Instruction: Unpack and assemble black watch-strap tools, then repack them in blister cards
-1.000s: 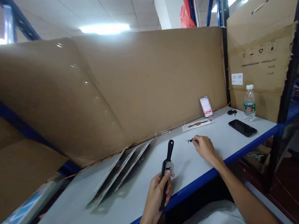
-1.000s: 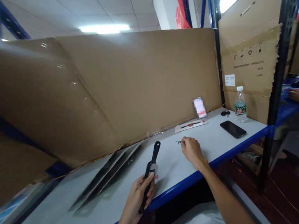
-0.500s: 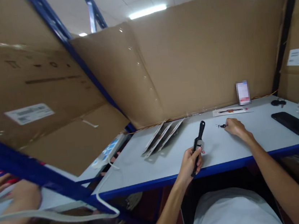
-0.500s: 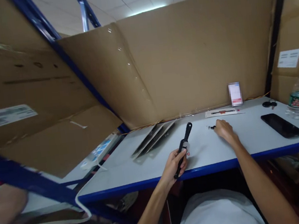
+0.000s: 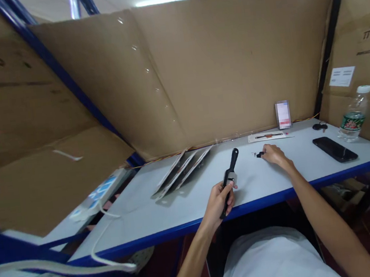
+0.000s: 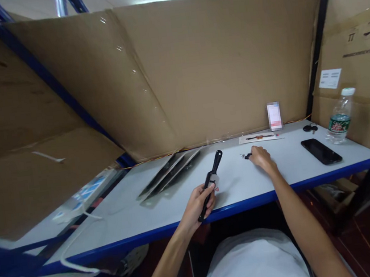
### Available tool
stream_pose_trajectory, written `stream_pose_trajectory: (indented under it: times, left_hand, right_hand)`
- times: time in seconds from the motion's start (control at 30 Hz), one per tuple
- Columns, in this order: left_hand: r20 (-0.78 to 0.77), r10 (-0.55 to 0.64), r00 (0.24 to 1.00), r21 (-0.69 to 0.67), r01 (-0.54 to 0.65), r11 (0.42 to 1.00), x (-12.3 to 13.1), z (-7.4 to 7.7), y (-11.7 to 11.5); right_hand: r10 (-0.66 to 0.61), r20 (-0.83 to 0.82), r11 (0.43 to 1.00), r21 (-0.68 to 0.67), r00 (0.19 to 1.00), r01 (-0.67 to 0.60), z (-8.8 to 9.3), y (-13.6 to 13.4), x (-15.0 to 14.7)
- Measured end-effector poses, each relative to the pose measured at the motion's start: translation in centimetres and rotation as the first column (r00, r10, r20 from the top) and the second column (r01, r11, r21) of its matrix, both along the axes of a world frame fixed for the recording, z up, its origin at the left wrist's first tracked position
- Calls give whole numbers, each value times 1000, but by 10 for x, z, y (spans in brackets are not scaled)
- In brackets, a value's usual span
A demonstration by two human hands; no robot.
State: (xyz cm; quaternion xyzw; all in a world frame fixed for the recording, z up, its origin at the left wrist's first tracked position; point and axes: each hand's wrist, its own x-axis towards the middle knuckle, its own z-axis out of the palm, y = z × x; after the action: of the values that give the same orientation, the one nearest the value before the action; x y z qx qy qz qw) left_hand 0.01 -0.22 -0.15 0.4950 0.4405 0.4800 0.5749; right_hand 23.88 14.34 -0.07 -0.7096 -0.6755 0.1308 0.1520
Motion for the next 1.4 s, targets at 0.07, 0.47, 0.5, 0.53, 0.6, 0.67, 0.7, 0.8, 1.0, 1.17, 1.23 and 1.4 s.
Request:
stream_pose_trajectory:
  times: [0.07,0.47,0.5,0.53,0.6,0.67,0.7,0.8,1.0,1.17,1.23,1.4]
  left_hand:
    - [-3,2,1000,5,-2,1000,0,0,0]
    - [72,-9,997,-6,9,1000,0,-2,3]
    - [83,-12,996,-5,13,1000,0,-2,3]
    - [95,-11,995,-5,12,1000,0,-2,4]
    - [124,-4,992,-12,5,1000,-1,-2,4]
    - [163,15,987,-22,-11,1000,-1,-3,5]
    - [180,25,983,-24,-21,999,-1,-3,5]
    - [195,63,979,-15,-61,998,1,-3,4]
    - [116,151,982,50,-157,986,8,0,0]
    - [85,189,978,68,-195,979,8,-2,-2]
    - [73,184,980,71,-189,979,8,-1,-1]
    - [51,126,991,55,-129,990,7,0,0]
  right_hand:
    - [-14,-17,1000,7,1000,14,0,-2,1]
    - [47,-158,997,60,986,-38,5,-7,4]
    - [59,-174,997,54,983,-50,5,-9,3]
    - [71,-205,997,54,976,-61,5,-11,3]
    - [92,-375,995,77,922,-68,6,-22,0]
    - [127,-672,991,109,730,-71,8,-39,-5]
    - [142,-802,990,115,580,-84,10,-49,-9]
    - [153,-959,976,110,238,-187,18,-82,-31]
    - [159,-977,962,121,143,-244,18,-117,-94]
    - [214,-934,971,173,285,-163,-4,-110,-117]
    - [254,-901,964,204,352,-173,-9,-107,-116]
    - [295,-843,952,217,450,-217,-12,-102,-113]
